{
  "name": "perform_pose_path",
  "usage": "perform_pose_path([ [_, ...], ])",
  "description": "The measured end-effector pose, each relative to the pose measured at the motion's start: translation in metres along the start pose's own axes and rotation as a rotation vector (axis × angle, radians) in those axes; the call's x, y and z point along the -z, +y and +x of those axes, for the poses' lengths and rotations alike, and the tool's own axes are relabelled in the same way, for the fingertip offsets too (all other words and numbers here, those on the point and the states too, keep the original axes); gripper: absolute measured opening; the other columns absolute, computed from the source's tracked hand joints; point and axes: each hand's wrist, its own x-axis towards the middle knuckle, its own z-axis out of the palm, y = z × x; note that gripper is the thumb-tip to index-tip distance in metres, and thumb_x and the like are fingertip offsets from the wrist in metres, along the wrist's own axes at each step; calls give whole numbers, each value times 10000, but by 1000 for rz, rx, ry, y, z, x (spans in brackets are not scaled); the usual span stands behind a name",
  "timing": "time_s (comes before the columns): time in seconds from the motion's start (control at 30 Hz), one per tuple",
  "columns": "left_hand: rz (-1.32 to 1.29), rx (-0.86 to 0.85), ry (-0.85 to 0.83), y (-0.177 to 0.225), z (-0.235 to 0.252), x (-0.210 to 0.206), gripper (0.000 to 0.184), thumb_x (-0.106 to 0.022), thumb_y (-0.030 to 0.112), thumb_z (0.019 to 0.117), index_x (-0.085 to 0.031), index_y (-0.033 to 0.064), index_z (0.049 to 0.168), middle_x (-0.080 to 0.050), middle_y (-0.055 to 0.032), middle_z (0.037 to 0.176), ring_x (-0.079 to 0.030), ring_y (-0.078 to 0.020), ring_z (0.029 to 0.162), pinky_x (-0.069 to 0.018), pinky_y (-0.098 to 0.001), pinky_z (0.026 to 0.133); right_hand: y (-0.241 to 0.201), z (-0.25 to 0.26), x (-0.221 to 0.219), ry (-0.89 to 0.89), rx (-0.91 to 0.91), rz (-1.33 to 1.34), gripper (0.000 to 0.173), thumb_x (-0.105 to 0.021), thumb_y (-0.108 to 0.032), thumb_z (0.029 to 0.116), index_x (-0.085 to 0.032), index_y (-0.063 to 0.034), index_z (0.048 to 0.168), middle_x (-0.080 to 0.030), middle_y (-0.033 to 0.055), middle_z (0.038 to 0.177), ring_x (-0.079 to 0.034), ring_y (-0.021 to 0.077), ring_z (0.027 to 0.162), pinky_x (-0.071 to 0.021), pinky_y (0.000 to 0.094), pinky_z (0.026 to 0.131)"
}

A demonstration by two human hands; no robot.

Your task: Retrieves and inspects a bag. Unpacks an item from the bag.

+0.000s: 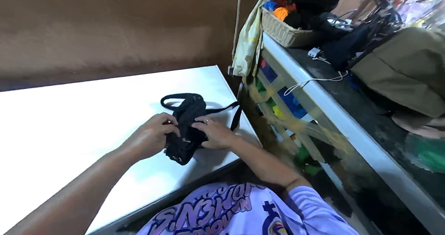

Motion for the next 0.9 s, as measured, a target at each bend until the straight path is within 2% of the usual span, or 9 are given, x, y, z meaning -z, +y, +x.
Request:
perform_pose_path([
  [0.13,20,241,70,-10,-30,8,382,-588,-156,859,-735,40,1153,-575,-269,1266,-633,-429,1064,-557,-611,856,-8,-13,-31,-27,-85,-60,417,-667,-137,965,-625,-172,1379,-547,159,1448,-670,363,1120,-572,569,906],
  [0.3,-33,420,176,-33,-53,10,377,-621,-135,830,-744,64,1126,-517,-256,1367,-620,-395,1089,-551,-580,878,-4,-30,-28,-65,13,-56,491,-776,-381,905,-665,-147,1322,-540,168,1445,-650,358,1139,-564,564,914],
  [0.4,-59,445,57,-25,-47,2,526,-720,-10,831,-655,84,1345,-535,-249,1421,-562,-454,1247,-480,-659,990,-2,-14,-16,139,194,-105,648,-835,-227,846,-587,-161,1440,-456,115,1581,-662,366,1141,-586,556,856],
  [0.47,4,547,-43,-13,-34,-5,635,-781,138,888,-522,123,1468,-566,-238,1394,-572,-471,1249,-482,-688,973,4,7,-11,95,244,-190,797,-809,-82,831,-478,-198,1547,-402,95,1630,-640,398,1182,-557,587,894],
  [0.5,46,587,-55,-11,-28,-7,611,-763,154,923,-511,125,1479,-602,-243,1352,-590,-484,1224,-485,-698,952,8,15,-10,54,246,-227,786,-772,-29,836,-483,-201,1546,-453,118,1594,-635,417,1190,-540,606,919],
  [0.57,99,634,32,-13,-21,-7,396,-654,93,990,-599,80,1382,-670,-243,1234,-649,-474,1131,-496,-697,916,16,20,-8,6,234,-296,568,-710,9,866,-633,-168,1399,-627,188,1366,-666,439,1099,-544,623,893],
  [0.63,118,637,190,-18,-20,1,303,-577,8,974,-668,23,1262,-686,-243,1154,-673,-448,1048,-514,-668,887,23,11,-3,-7,237,-339,382,-712,4,867,-726,-137,1222,-670,211,1219,-685,432,996,-570,602,814],
  [0.73,111,653,313,-15,-22,7,277,-558,-25,943,-703,7,1176,-690,-228,1133,-682,-409,998,-527,-620,868,38,-8,-2,59,334,-312,285,-742,4,848,-769,-116,1106,-690,206,1126,-695,410,940,-580,577,773],
  [0.9,120,670,322,-11,-21,-5,228,-578,1,949,-725,18,1122,-693,-210,1125,-682,-398,1014,-529,-606,864,44,-23,-6,174,467,-240,250,-720,-5,842,-789,-123,1052,-717,185,1050,-715,381,884,-588,548,736],
])
